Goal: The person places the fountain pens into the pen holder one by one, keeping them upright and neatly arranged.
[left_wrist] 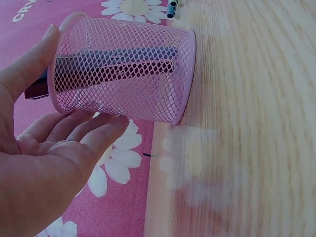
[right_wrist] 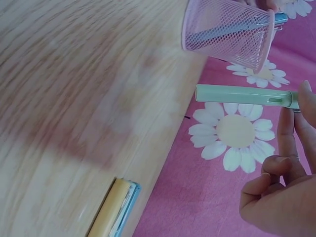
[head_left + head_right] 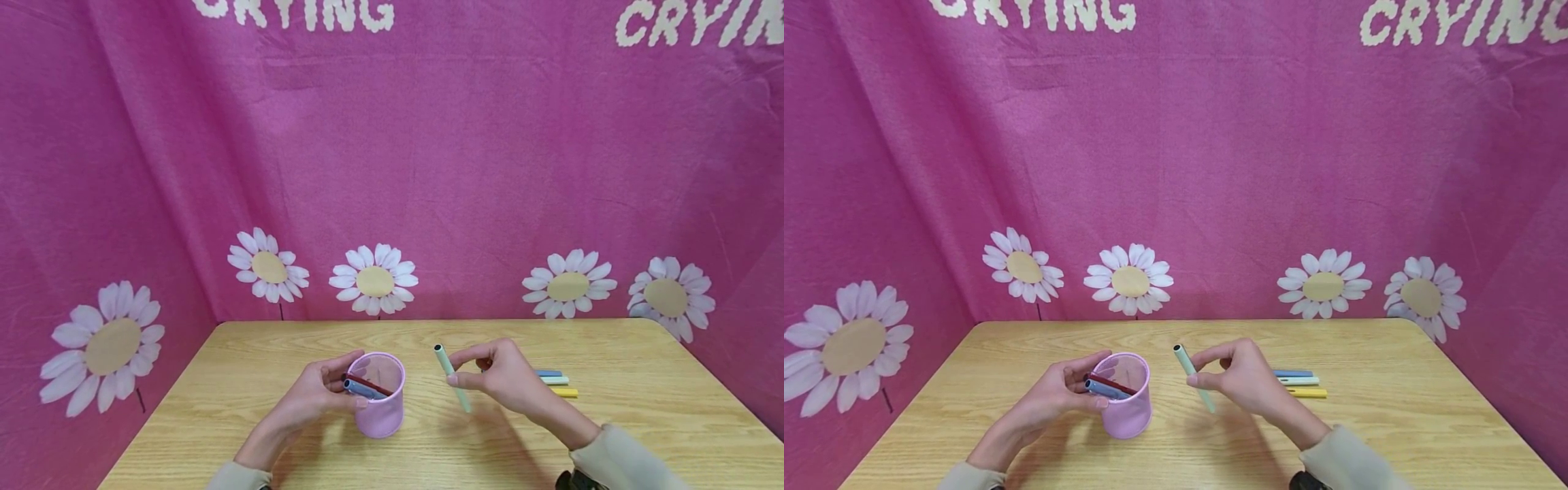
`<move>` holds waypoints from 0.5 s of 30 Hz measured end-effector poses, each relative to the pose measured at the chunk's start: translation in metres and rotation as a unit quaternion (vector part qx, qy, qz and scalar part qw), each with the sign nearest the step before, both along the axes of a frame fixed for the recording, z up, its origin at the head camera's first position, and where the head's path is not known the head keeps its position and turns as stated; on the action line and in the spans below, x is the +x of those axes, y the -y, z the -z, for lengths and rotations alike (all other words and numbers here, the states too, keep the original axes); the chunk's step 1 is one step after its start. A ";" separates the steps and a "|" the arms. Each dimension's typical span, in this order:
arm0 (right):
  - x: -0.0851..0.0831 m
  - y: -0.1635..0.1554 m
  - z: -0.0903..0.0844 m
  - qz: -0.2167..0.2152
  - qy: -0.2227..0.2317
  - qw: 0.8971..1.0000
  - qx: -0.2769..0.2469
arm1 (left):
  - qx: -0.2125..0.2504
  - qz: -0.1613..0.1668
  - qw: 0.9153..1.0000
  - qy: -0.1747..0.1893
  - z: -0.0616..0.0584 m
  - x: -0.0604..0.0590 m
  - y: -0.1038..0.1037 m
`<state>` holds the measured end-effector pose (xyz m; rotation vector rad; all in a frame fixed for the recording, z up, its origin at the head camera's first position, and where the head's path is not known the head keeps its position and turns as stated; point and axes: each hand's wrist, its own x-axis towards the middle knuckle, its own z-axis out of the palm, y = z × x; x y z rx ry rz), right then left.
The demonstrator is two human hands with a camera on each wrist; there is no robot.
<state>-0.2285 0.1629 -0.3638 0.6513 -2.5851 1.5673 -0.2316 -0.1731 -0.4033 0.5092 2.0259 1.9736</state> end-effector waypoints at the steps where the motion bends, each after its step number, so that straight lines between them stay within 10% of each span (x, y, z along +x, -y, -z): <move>1: 0.000 0.002 -0.001 0.001 0.003 1.000 -0.001 | 0.000 0.000 1.000 0.001 0.000 0.000 0.000; 15: -0.007 0.024 -0.013 0.016 0.016 0.999 -0.030 | -0.006 -0.006 1.000 0.000 -0.001 -0.001 0.000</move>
